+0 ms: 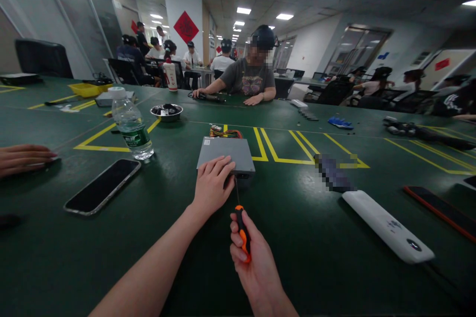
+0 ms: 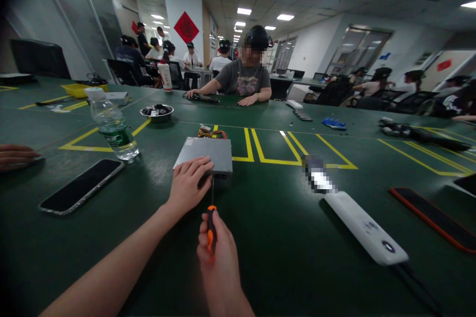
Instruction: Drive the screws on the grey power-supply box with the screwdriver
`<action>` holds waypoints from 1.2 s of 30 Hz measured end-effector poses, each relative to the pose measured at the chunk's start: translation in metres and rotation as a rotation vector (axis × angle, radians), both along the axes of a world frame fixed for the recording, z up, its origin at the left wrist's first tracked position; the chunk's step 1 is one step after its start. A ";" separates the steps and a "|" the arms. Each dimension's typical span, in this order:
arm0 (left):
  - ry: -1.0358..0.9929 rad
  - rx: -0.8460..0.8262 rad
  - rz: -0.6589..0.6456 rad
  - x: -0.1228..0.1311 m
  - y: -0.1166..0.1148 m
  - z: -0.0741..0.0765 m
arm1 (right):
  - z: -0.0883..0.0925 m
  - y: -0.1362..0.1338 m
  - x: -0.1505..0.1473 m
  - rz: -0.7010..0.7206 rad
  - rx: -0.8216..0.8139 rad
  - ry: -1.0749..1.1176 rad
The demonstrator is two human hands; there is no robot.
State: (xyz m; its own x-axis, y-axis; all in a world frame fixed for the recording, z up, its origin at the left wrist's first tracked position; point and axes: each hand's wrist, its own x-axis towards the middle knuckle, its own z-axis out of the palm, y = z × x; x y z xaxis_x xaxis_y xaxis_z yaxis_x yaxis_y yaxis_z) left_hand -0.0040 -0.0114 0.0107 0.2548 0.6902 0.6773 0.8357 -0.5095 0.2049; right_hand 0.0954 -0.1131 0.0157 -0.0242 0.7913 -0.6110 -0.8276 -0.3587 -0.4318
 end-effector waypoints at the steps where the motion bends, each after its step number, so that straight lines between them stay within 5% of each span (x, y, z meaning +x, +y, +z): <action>1: 0.001 0.001 0.002 0.000 0.000 0.000 | 0.000 0.000 0.001 0.008 0.013 -0.004; 14: 0.001 0.004 0.002 0.001 -0.001 0.001 | -0.010 -0.011 0.036 -0.079 0.049 -0.093; 29: 0.017 -0.008 0.005 0.000 -0.001 0.001 | -0.013 -0.003 0.032 -0.007 0.123 -0.120; 36: 0.014 -0.018 0.000 0.000 -0.001 0.001 | -0.006 -0.009 0.028 -0.098 0.159 -0.291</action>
State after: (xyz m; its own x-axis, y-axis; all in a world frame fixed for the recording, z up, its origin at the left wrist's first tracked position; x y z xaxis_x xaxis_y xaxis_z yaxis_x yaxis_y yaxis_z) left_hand -0.0039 -0.0123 0.0121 0.2643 0.7019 0.6614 0.8386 -0.5059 0.2019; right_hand 0.1236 -0.1218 0.0095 0.2142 0.8672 -0.4495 -0.6886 -0.1923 -0.6992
